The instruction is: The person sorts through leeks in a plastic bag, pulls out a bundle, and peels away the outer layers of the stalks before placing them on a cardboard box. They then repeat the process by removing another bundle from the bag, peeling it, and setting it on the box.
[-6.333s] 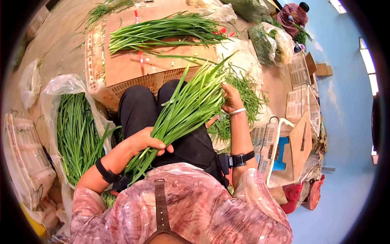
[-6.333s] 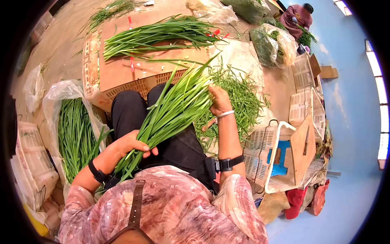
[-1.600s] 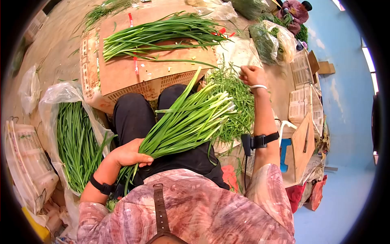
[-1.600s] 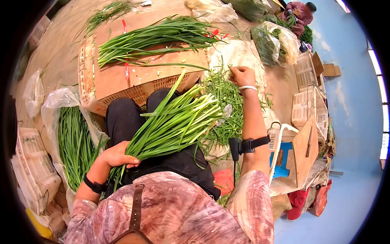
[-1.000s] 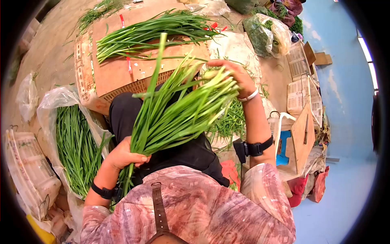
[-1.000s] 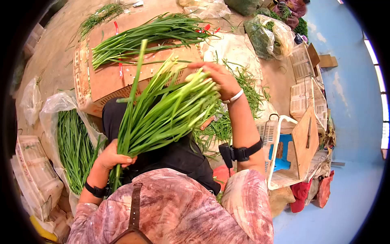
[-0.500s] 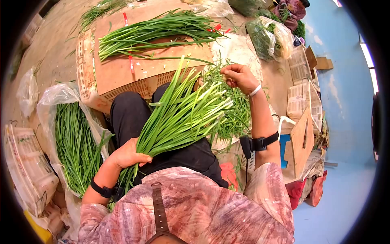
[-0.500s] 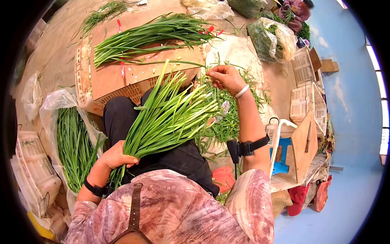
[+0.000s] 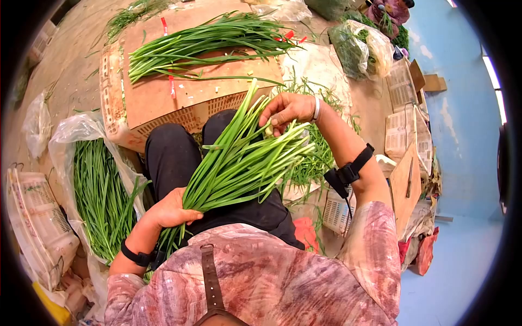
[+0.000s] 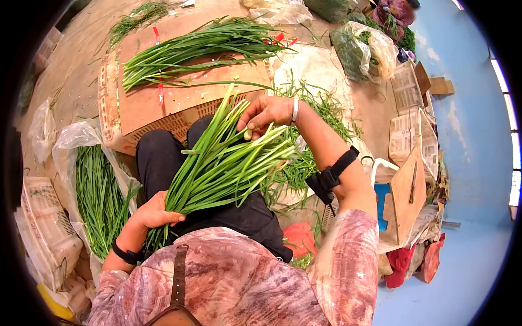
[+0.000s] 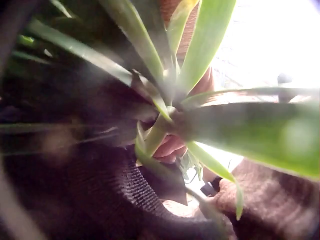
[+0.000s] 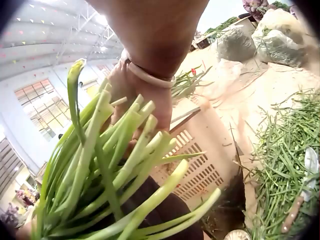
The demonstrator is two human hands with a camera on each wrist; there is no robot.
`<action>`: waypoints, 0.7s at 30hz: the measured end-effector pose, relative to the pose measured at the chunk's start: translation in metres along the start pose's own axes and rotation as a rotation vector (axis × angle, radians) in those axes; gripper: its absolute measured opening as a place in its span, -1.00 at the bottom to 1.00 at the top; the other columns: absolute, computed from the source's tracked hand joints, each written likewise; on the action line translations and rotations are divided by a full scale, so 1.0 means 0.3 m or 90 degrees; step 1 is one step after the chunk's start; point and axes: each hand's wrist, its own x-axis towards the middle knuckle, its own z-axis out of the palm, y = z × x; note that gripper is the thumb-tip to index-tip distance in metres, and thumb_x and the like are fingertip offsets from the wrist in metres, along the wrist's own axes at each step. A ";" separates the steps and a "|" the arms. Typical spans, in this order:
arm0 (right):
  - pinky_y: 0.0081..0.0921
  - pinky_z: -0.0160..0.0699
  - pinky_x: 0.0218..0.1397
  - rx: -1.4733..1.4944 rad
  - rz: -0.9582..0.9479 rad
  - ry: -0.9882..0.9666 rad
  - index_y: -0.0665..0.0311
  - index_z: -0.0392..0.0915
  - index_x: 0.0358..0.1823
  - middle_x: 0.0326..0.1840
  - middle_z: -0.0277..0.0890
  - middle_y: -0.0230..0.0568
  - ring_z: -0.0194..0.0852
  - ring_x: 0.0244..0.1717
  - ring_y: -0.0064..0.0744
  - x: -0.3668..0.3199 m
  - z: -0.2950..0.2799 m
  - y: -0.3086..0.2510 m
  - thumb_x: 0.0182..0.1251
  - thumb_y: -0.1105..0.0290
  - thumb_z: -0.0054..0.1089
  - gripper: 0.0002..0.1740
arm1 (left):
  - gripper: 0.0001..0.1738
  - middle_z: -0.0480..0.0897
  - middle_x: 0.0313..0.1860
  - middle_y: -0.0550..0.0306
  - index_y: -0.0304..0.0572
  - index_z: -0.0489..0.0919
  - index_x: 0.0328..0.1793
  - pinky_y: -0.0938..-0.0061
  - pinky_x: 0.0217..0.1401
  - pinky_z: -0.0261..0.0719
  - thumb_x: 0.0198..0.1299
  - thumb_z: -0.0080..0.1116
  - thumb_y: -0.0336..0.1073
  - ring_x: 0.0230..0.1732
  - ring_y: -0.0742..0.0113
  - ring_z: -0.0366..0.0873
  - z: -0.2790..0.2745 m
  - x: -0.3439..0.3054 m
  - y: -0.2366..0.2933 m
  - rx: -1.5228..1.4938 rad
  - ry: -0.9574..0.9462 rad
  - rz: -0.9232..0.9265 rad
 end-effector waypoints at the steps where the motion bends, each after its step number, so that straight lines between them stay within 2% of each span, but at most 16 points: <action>1: -0.67 0.59 -0.34 -0.015 0.001 -0.004 0.41 0.56 -0.12 -0.38 0.62 -0.24 0.58 -0.44 -0.58 0.004 0.008 -0.006 0.18 0.48 0.20 -0.76 | -0.75 0.55 -0.52 0.20 -0.33 0.51 -0.21 0.60 -0.56 0.41 -0.07 0.23 -0.59 -0.61 0.50 0.44 0.000 0.000 0.001 0.007 0.000 -0.002; 3: -0.66 0.59 -0.38 -0.048 -0.064 0.066 0.42 0.58 -0.23 -0.44 0.60 -0.25 0.57 -0.48 -0.55 0.005 0.004 -0.001 0.18 0.50 0.18 -0.84 | -0.73 0.55 -0.51 0.19 -0.32 0.50 -0.19 0.60 -0.56 0.41 -0.07 0.23 -0.59 -0.61 0.49 0.44 0.005 0.000 0.007 -0.004 -0.005 -0.001; 5: -0.64 0.59 -0.34 -0.197 -0.100 0.183 0.41 0.58 -0.25 -0.44 0.59 -0.26 0.57 -0.44 -0.54 -0.057 0.032 -0.060 0.17 0.49 0.17 -0.84 | -0.70 0.55 -0.51 0.19 -0.32 0.50 -0.16 0.60 -0.56 0.41 -0.08 0.23 -0.59 -0.61 0.49 0.44 0.004 0.001 0.010 -0.016 -0.006 0.004; 7: -0.64 0.56 -0.29 -0.142 -0.164 0.351 0.38 0.58 -0.25 -0.38 0.57 -0.27 0.54 -0.40 -0.54 -0.138 -0.014 -0.046 0.17 0.46 0.17 -0.83 | -0.67 0.55 -0.50 0.17 -0.32 0.48 -0.13 0.60 -0.55 0.41 -0.09 0.25 -0.58 -0.62 0.48 0.44 0.000 -0.001 0.009 -0.061 -0.012 -0.011; 9: -0.68 0.53 -0.36 -0.079 -0.160 0.569 0.35 0.58 -0.22 -0.44 0.53 -0.33 0.50 -0.45 -0.57 -0.262 -0.087 -0.031 0.17 0.45 0.17 -0.83 | -0.67 0.55 -0.50 0.17 -0.32 0.49 -0.14 0.60 -0.56 0.41 -0.10 0.26 -0.57 -0.62 0.47 0.44 -0.008 -0.004 0.000 -0.066 -0.020 -0.011; 10: -0.69 0.50 -0.43 -0.125 -0.117 0.645 0.38 0.58 -0.22 -0.44 0.58 -0.25 0.51 -0.48 -0.62 -0.326 -0.177 0.016 0.11 0.45 0.20 -0.79 | -0.67 0.55 -0.50 0.16 -0.33 0.49 -0.15 0.60 -0.56 0.41 -0.10 0.27 -0.55 -0.62 0.47 0.44 -0.013 -0.005 -0.003 -0.070 -0.029 -0.011; 11: -0.52 0.56 -0.35 -0.410 0.055 0.815 0.40 0.59 -0.22 -0.35 0.62 -0.09 0.59 -0.45 -0.43 -0.375 -0.243 0.059 0.04 0.39 0.25 -0.71 | -0.67 0.55 -0.50 0.16 -0.33 0.49 -0.15 0.60 -0.56 0.41 -0.10 0.27 -0.55 -0.62 0.47 0.44 -0.017 -0.008 -0.006 -0.069 -0.028 -0.011; 12: -0.37 0.57 -0.18 -0.713 0.295 0.930 0.42 0.60 -0.22 -0.25 0.60 0.07 0.63 -0.34 -0.16 -0.403 -0.230 0.058 -0.02 0.31 0.28 -0.64 | -0.67 0.55 -0.50 0.15 -0.33 0.49 -0.15 0.61 -0.57 0.41 -0.11 0.27 -0.54 -0.62 0.47 0.44 -0.021 -0.009 -0.007 -0.062 -0.034 -0.013; 13: -0.37 0.57 -0.18 -0.714 0.294 0.933 0.42 0.60 -0.22 -0.25 0.60 0.07 0.63 -0.34 -0.16 -0.407 -0.222 0.064 -0.02 0.31 0.28 -0.64 | -0.67 0.55 -0.50 0.15 -0.34 0.49 -0.15 0.61 -0.57 0.42 -0.11 0.28 -0.53 -0.62 0.46 0.44 -0.022 -0.005 -0.005 -0.054 -0.041 -0.013; 15: -0.30 0.53 -0.05 -0.777 0.210 0.956 0.43 0.61 -0.22 -0.19 0.57 0.13 0.57 -0.21 0.05 -0.374 -0.190 0.068 -0.01 0.22 0.29 -0.58 | -0.66 0.55 -0.50 0.15 -0.34 0.49 -0.15 0.61 -0.57 0.42 -0.11 0.28 -0.53 -0.62 0.46 0.44 -0.026 0.005 -0.005 -0.052 -0.047 -0.013; 16: -0.37 0.53 -0.04 -0.745 0.036 0.864 0.44 0.58 -0.13 -0.19 0.58 0.10 0.59 -0.16 -0.11 -0.323 -0.162 0.043 0.05 0.21 0.27 -0.55 | -0.66 0.55 -0.50 0.15 -0.34 0.50 -0.14 0.60 -0.57 0.42 -0.11 0.29 -0.52 -0.62 0.46 0.44 -0.025 0.007 -0.007 -0.051 -0.051 -0.018; 17: -0.41 0.54 -0.08 -0.466 -0.019 0.746 0.43 0.55 -0.07 -0.19 0.61 -0.04 0.59 -0.19 -0.27 -0.244 -0.102 -0.013 0.11 0.20 0.26 -0.54 | -0.66 0.55 -0.50 0.15 -0.34 0.50 -0.14 0.60 -0.57 0.42 -0.11 0.29 -0.52 -0.62 0.46 0.44 -0.026 0.008 -0.009 -0.049 -0.054 -0.023; 18: -0.51 0.54 -0.19 -0.315 -0.087 0.674 0.40 0.54 -0.04 -0.22 0.62 -0.18 0.56 -0.24 -0.45 -0.155 -0.047 -0.037 0.16 0.19 0.24 -0.55 | -0.66 0.55 -0.50 0.15 -0.34 0.50 -0.14 0.60 -0.57 0.42 -0.11 0.29 -0.52 -0.63 0.46 0.45 -0.028 0.011 -0.008 -0.045 -0.059 -0.020; 19: -0.59 0.54 -0.16 -0.217 -0.012 0.534 0.34 0.43 0.13 -0.03 0.55 -0.20 0.55 -0.09 -0.54 -0.084 -0.028 -0.060 0.23 0.20 0.17 -0.50 | -0.65 0.55 -0.50 0.14 -0.34 0.50 -0.14 0.60 -0.57 0.43 -0.11 0.29 -0.52 -0.63 0.46 0.45 -0.028 0.017 -0.005 -0.041 -0.063 -0.013; 21: -0.71 0.49 -0.40 -0.206 -0.056 0.420 0.38 0.52 -0.02 -0.26 0.60 -0.30 0.58 -0.31 -0.62 0.025 0.022 -0.084 0.21 0.29 0.22 -0.62 | -0.64 0.55 -0.50 0.14 -0.34 0.49 -0.11 0.60 -0.57 0.43 -0.11 0.29 -0.52 -0.63 0.46 0.45 -0.018 0.019 0.007 -0.045 -0.060 -0.022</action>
